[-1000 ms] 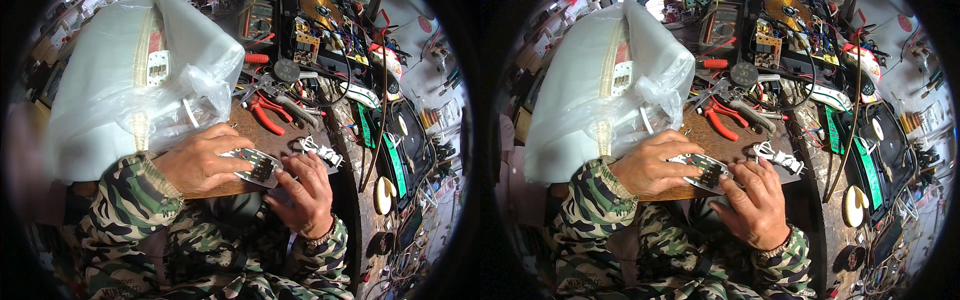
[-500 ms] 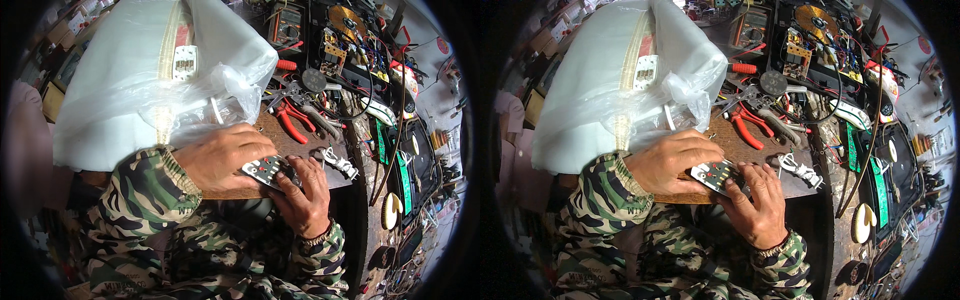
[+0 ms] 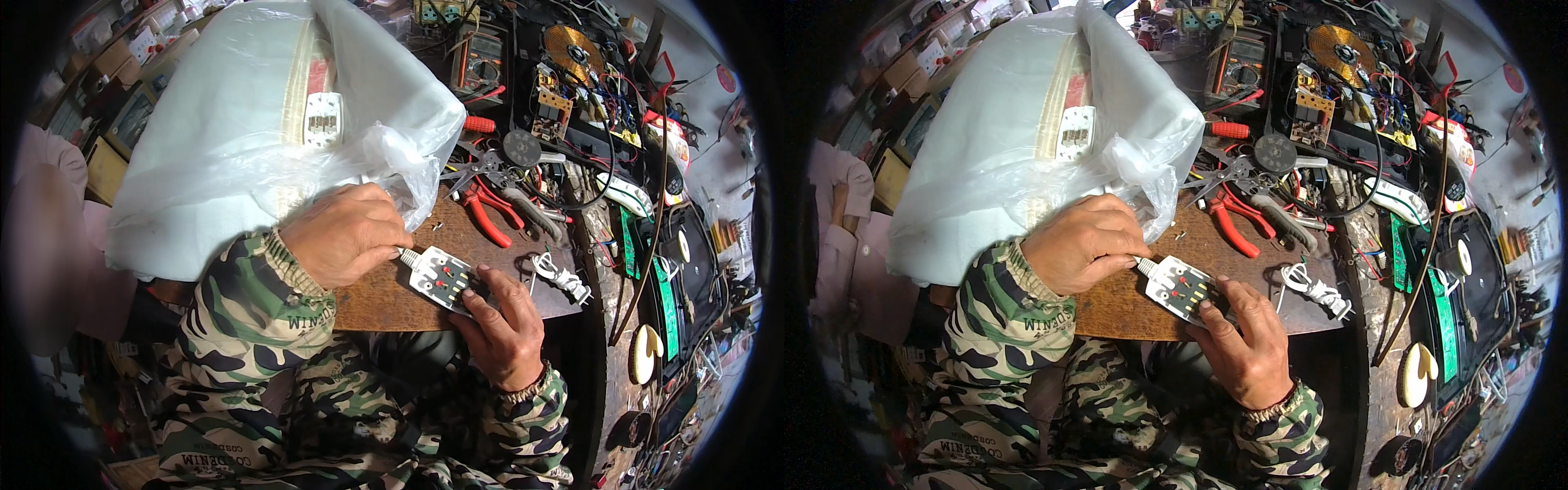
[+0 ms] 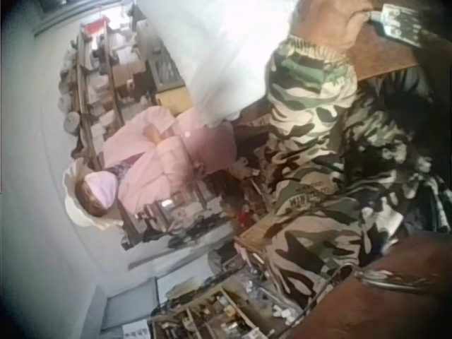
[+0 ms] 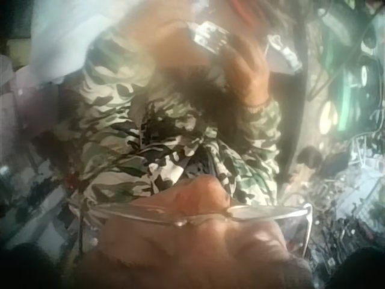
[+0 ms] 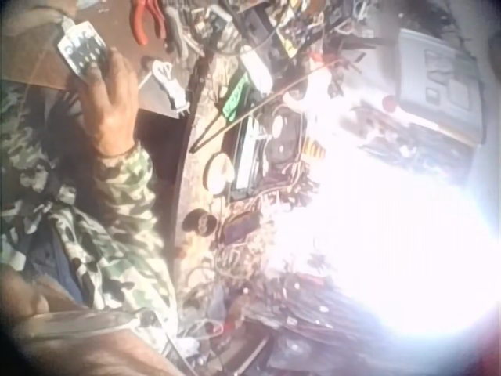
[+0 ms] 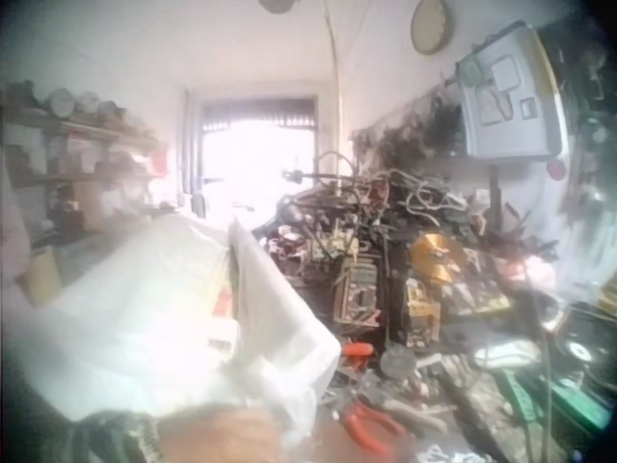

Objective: The person assembles a small electronic device by connecting wires to a circuit board, inserting it into a white plastic housing, and securing the casing with a screwdriver.

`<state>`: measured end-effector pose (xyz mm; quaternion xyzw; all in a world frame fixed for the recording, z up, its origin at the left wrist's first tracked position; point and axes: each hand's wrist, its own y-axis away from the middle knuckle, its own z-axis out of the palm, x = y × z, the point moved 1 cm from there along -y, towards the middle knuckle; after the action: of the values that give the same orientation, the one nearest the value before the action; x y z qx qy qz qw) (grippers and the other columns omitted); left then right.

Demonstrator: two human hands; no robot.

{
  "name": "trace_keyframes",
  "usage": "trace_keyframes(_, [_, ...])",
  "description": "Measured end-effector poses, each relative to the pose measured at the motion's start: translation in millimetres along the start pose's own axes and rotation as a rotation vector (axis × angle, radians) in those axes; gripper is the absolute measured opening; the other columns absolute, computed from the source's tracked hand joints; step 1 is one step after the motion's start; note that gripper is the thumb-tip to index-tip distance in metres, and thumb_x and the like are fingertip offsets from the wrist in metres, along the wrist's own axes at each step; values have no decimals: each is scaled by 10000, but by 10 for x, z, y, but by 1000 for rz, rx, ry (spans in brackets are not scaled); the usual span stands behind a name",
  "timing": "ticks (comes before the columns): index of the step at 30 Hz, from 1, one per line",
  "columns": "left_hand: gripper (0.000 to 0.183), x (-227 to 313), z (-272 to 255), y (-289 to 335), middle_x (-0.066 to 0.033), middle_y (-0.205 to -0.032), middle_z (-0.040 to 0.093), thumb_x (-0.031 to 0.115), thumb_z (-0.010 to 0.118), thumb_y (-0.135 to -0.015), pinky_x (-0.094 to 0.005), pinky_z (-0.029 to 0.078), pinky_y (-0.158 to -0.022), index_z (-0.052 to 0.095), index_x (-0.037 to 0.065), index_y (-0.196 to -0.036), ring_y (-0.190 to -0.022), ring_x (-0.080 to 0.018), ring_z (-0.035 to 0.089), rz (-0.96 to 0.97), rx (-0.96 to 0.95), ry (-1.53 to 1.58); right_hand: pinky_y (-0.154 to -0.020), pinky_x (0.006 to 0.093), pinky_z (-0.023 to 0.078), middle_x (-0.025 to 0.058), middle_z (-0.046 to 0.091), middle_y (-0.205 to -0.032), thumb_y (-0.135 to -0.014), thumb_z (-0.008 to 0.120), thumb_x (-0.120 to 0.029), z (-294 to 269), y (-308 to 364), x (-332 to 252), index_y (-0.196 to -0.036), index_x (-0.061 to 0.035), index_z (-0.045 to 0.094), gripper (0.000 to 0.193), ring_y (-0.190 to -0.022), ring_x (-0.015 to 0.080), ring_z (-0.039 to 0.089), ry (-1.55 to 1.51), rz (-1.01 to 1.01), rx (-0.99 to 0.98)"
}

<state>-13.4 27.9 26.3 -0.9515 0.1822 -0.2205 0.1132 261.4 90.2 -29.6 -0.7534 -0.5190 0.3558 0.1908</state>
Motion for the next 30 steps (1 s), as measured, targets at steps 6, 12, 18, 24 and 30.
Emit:
trace_keyframes(6, [205, -68, 93, -37, -55, -1022, 752, 57, 813, -831, -415, 535, -949, 798, 43, -1035, -1075, -263, 665, -10, -9, 31, -864, 456, 600, 235, 677, -1250, -686, 922, -84, -5, 20, 23, -1133, -21, 727, 491, -1080, 398, 700, 17, 21, -11])
trace_keyframes(12, [251, -23, 95, -80, -66, -992, 762, 32, 841, -773, -412, 526, -968, 796, 39, -1020, -1048, -271, 683, 99, 142, -51, -864, 450, 600, 232, 677, -1252, -680, 922, -81, -18, 7, 11, -1118, -19, 729, 483, -1079, 392, 702, 5, 43, -18])
trace_keyframes(18, [248, -85, 28, -6, -67, -988, 770, 23, 843, -748, -398, 520, -970, 786, 40, -989, -1005, -266, 697, 114, 113, -144, -864, 451, 602, 224, 681, -1248, -677, 921, -81, -27, -34, -9, -1110, -19, 730, 478, -1080, 389, 703, -18, 36, -21])
trace_keyframes(24, [211, -94, 45, -33, -50, -982, 773, 30, 834, -759, -396, 518, -967, 788, 56, -964, -990, -240, 699, 124, 76, -177, -872, 457, 600, 220, 681, -1253, -677, 922, -83, -17, -33, 5, -1112, -21, 730, 480, -1086, 391, 701, -16, 50, -24])
trace_keyframes(30, [168, -65, 52, -41, -42, -955, 766, 44, 814, -787, -389, 516, -964, 788, 63, -952, -967, -234, 695, 88, 42, -181, -885, 459, 595, 210, 679, -1258, -676, 919, -80, -13, -23, 11, -1114, -21, 729, 482, -1102, 391, 696, -14, 50, -33])
